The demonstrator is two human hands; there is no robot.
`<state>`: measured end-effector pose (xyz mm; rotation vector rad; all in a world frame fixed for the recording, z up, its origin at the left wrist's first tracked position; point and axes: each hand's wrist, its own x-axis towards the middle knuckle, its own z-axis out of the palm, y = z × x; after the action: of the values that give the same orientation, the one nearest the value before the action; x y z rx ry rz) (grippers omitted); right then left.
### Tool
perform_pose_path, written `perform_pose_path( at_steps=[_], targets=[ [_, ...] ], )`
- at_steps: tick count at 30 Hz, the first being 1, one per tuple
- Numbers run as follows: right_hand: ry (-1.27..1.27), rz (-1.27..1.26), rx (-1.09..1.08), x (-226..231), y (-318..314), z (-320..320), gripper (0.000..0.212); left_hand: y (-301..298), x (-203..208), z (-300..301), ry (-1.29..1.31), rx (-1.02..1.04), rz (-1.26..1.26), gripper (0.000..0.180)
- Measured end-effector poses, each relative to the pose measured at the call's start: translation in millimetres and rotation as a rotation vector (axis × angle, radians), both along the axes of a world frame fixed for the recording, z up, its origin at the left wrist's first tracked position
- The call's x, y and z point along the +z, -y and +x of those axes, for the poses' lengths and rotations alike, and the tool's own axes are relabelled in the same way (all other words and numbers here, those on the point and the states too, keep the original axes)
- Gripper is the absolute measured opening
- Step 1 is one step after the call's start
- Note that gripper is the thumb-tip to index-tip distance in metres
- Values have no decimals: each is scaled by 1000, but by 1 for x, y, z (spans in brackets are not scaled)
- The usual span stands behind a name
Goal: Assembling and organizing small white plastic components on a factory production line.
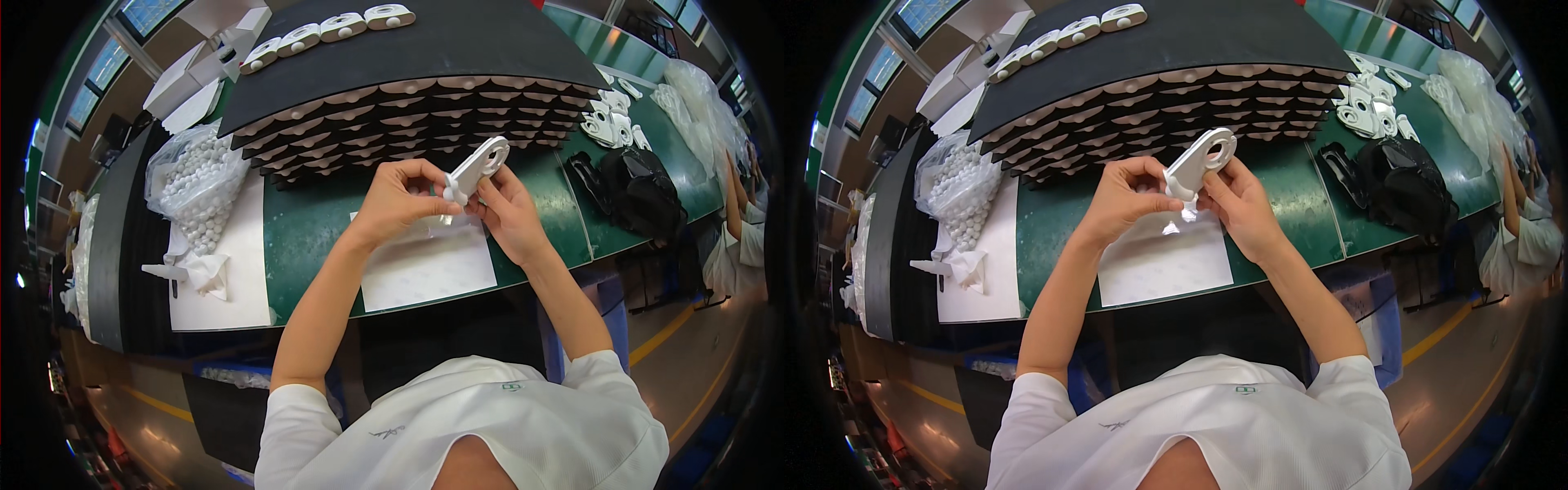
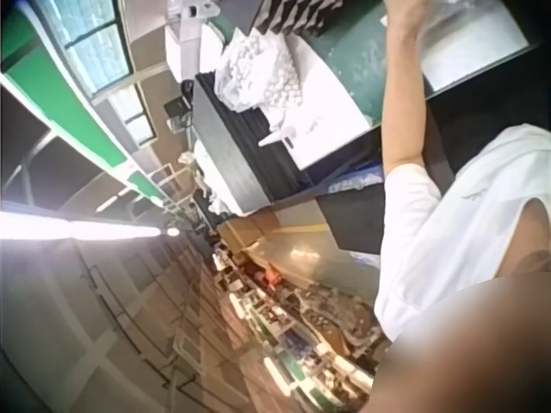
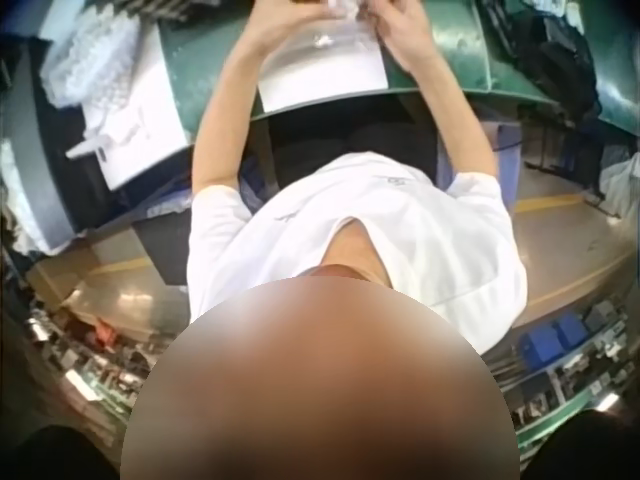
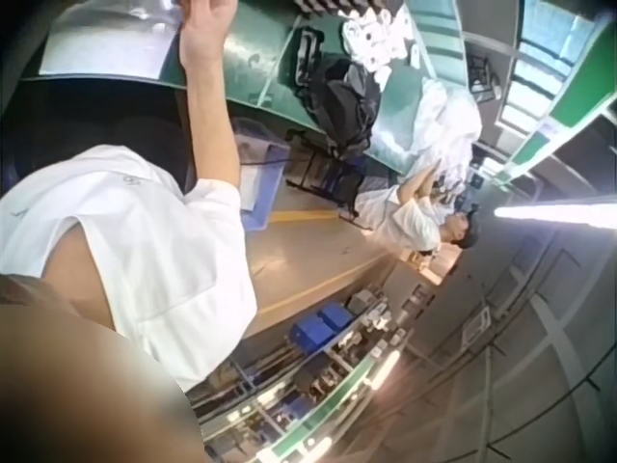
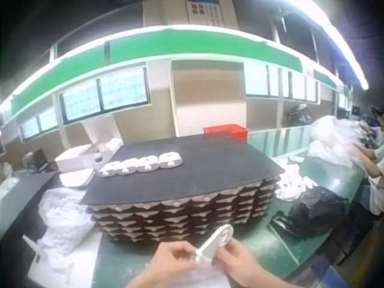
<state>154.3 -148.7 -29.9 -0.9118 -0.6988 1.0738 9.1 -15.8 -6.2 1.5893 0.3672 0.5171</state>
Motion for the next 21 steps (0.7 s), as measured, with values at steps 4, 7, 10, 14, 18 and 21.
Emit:
perform_pose_path(
  at_steps=[4, 7, 10, 14, 18, 21],
  targets=[
    [210, 27, 16, 14, 1, 0, 24, -1, 3, -3, -9, -43, -9, 27],
    [384, 130, 5, 40, 0, 1, 23, -1, 6, -2, 55, -17, -31, 30],
    [590, 283, -18, 81, -10, 11, 19, -2, 8, 0, 129, -33, -161, 40],
    [912, 476, -279, 141, -57, 50, 31, -12, 6, -7, 116, -42, -463, 33],
    [1086, 119, -411, 172, -126, 99, 31, -22, -1, -6, 222, -4, -818, 30],
    [1102, -192, -359, 171, -173, 128, 29, -24, -4, -5, 249, 25, -893, 30]
  ],
)
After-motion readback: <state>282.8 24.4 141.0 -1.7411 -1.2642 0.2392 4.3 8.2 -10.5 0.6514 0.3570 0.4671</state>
